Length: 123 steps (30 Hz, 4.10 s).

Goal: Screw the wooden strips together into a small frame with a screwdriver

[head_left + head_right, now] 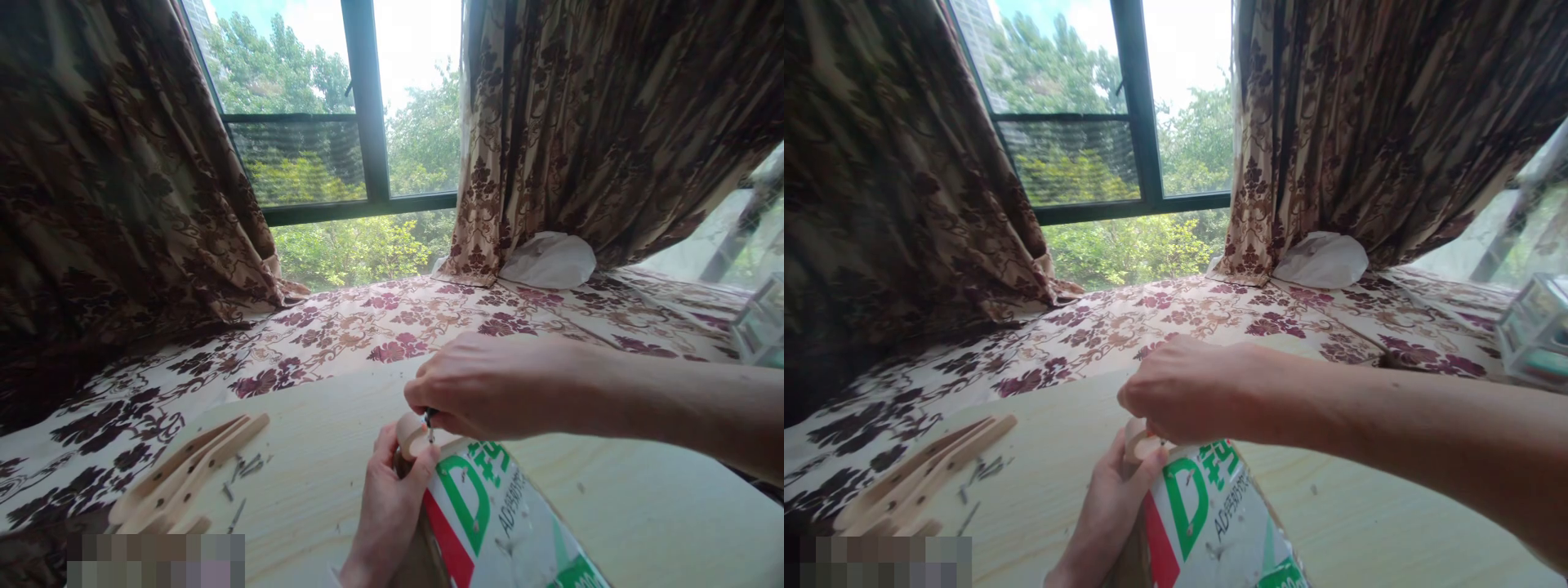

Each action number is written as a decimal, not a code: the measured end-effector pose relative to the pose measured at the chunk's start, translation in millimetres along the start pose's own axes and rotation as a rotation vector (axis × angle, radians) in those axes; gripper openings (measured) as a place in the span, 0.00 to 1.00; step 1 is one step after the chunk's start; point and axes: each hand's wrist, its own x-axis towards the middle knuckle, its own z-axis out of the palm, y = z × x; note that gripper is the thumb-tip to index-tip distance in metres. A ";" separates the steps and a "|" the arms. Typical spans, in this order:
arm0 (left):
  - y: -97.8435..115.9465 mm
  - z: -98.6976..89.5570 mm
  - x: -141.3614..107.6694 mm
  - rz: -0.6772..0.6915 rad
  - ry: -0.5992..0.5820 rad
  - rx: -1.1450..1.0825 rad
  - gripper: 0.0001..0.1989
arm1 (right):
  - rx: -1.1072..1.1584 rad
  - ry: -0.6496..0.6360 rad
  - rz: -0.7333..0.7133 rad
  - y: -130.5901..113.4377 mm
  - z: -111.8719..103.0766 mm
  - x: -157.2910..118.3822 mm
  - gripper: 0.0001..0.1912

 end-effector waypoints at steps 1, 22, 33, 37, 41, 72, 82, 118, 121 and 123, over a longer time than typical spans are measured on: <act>0.4 0.1 0.0 -0.001 0.003 0.002 0.21 | -0.014 -0.009 -0.011 -1.1 -0.2 0.8 0.06; -3.2 0.1 1.3 -0.007 0.012 -0.027 0.20 | 0.085 0.094 0.088 10.0 15.0 7.1 0.09; -0.3 0.5 -0.7 0.001 0.020 -0.021 0.19 | 0.132 0.073 0.016 10.6 9.3 1.4 0.08; 1.1 0.4 -0.5 0.002 0.026 -0.012 0.20 | 0.128 0.077 0.030 11.8 11.8 4.3 0.10; 1.0 0.5 -0.8 -0.005 0.022 -0.009 0.21 | 0.117 0.106 0.120 14.2 19.4 9.7 0.12; -0.6 1.7 -1.0 -0.008 0.032 -0.027 0.20 | 0.131 0.079 0.076 14.8 14.7 8.4 0.12; -2.6 0.0 -0.1 -0.003 0.006 -0.033 0.20 | 0.149 -0.003 0.040 8.9 3.4 1.2 0.10; 1.7 -0.8 -0.1 0.008 0.016 0.003 0.21 | 0.171 0.065 0.034 14.4 12.4 9.3 0.10; 1.5 -1.0 1.4 0.002 0.012 -0.003 0.21 | 0.196 0.077 0.113 19.3 19.7 15.7 0.10; 1.6 -0.8 2.1 0.000 0.010 -0.006 0.21 | 0.207 0.081 0.160 20.9 20.6 17.2 0.11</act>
